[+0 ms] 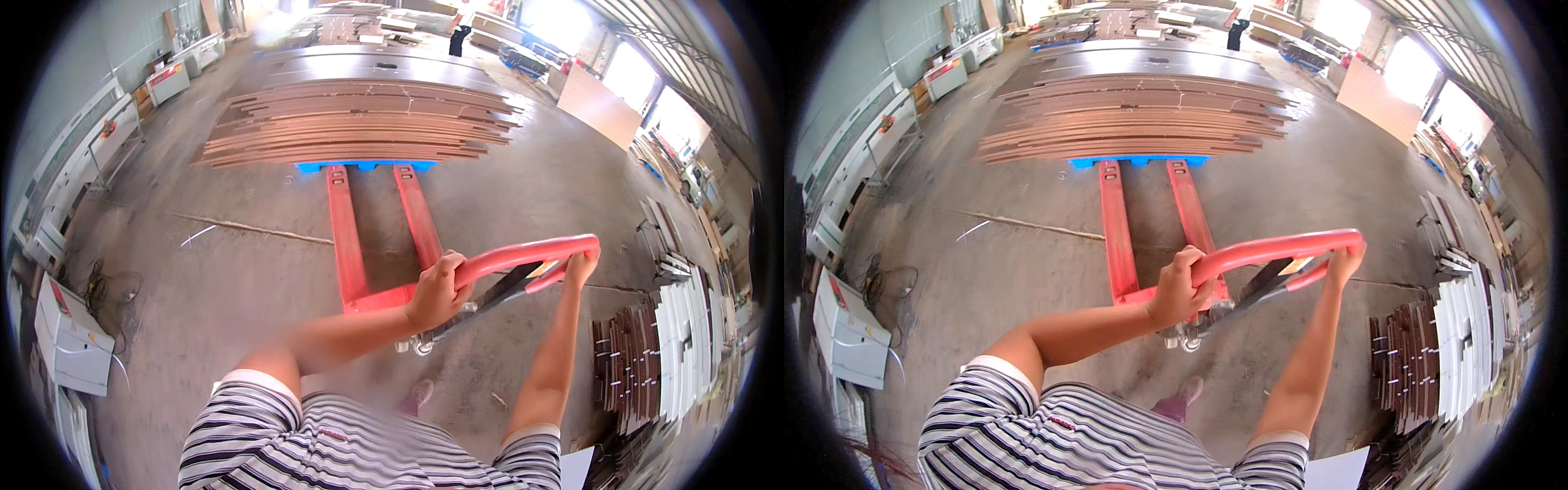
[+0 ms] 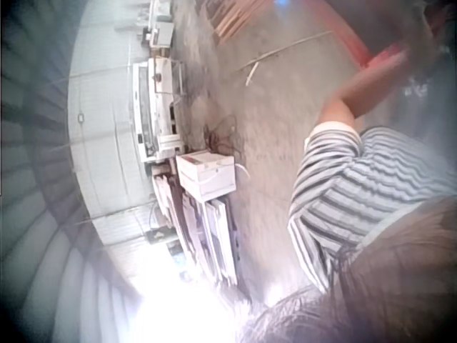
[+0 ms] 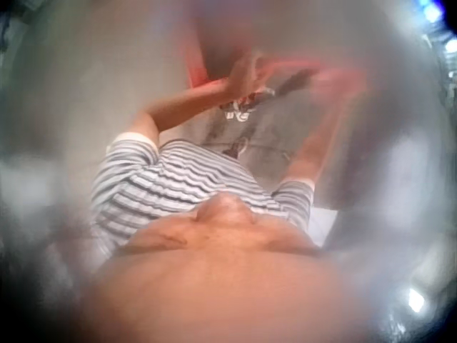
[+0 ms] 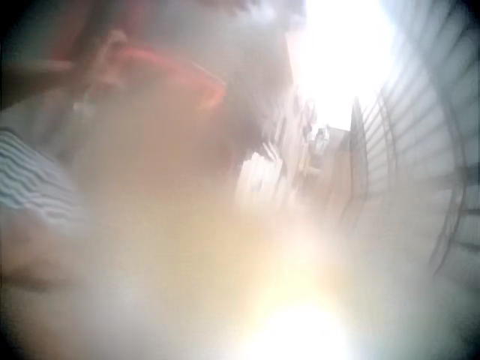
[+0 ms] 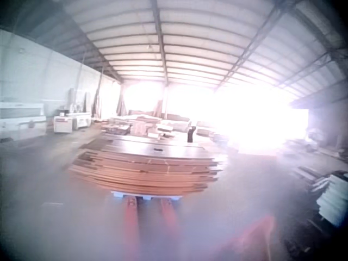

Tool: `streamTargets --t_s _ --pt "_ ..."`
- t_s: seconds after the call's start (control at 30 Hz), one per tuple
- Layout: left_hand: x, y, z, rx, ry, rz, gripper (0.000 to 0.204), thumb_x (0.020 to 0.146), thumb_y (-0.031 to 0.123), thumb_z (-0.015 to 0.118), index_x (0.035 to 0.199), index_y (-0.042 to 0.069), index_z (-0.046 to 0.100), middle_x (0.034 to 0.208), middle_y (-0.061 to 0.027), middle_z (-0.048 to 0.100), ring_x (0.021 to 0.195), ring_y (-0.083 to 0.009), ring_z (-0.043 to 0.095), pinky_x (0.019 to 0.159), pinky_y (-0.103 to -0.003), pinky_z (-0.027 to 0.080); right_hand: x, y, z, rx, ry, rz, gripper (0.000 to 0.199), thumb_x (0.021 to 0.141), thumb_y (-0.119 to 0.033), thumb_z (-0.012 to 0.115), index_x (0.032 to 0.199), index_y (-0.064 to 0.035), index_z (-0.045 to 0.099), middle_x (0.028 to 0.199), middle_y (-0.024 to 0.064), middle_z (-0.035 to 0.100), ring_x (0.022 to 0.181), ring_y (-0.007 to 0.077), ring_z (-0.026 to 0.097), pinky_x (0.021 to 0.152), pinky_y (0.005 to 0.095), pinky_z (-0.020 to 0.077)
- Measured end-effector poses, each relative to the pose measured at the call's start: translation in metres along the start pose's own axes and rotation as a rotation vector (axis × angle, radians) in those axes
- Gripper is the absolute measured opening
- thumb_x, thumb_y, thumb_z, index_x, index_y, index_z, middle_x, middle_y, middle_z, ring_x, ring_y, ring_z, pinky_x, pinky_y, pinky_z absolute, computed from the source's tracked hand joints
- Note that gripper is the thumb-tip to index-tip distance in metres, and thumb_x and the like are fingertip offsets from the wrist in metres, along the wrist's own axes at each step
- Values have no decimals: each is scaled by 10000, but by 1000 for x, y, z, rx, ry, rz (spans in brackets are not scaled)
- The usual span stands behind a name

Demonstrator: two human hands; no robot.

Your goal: The person operates a red manual pallet jack to transport stacks of wooden planks and boards within a warehouse. They maneuver the jack through the facility, lifting and moving the materials to different locations while another person assists in stabilizing the load.

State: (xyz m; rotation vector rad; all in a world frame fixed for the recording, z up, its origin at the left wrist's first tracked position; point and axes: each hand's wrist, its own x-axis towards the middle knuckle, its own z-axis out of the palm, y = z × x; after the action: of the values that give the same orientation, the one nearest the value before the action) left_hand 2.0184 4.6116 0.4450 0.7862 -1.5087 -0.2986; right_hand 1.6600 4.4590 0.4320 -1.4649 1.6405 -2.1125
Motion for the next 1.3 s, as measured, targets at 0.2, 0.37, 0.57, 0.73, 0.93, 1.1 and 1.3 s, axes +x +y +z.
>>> streamTargets --t_s 0.2,0.37,0.57,0.73,0.93,1.1,1.3 --pt "35 -36 13 147 75 -137 237 802 95 709 946 22 536 839 -143 570 727 -291 600 647 -378 477 57 46 133 16 -127 -173 90 820 -44 608 900 -24 573 848 50 570 818 163 577 727 334 493" --pt "69 -86 -26 475 182 -298 260 813 108 713 991 35 539 840 -130 555 724 -250 552 662 -366 465 49 27 228 373 -324 109 111 838 -67 644 877 -30 547 755 62 553 681 164 577 620 303 491" --pt "138 -197 -97 693 472 -182 284 860 114 680 1075 31 515 909 -158 569 807 -274 599 737 -380 488 38 -7 318 248 -379 67 156 856 -138 658 877 -28 549 700 99 597 624 174 602 591 336 493" --pt "208 -280 -126 638 586 -311 265 878 150 672 1063 20 534 933 -150 599 818 -284 628 747 -384 495 49 -28 381 325 -469 145 154 861 -157 659 898 -33 576 680 99 624 599 205 626 597 332 496" --pt "289 -365 -145 620 593 -296 241 857 137 675 1017 22 537 934 -178 592 859 -387 629 767 -438 486 85 -14 484 291 -476 149 198 859 -183 684 982 -42 619 712 113 639 644 178 646 605 331 499" --pt "334 -435 -136 656 496 -209 253 862 124 696 1019 11 533 854 -133 595 750 -292 608 712 -374 491 123 31 543 328 -466 80 197 893 -172 679 1016 -39 603 740 36 612 615 116 597 565 282 484" --pt "319 -449 -164 504 406 -167 190 838 43 661 984 29 541 955 -94 528 890 -232 555 817 -328 453 96 30 550 369 -498 98 143 895 -121 662 997 -35 611 739 8 580 656 102 563 607 255 473"
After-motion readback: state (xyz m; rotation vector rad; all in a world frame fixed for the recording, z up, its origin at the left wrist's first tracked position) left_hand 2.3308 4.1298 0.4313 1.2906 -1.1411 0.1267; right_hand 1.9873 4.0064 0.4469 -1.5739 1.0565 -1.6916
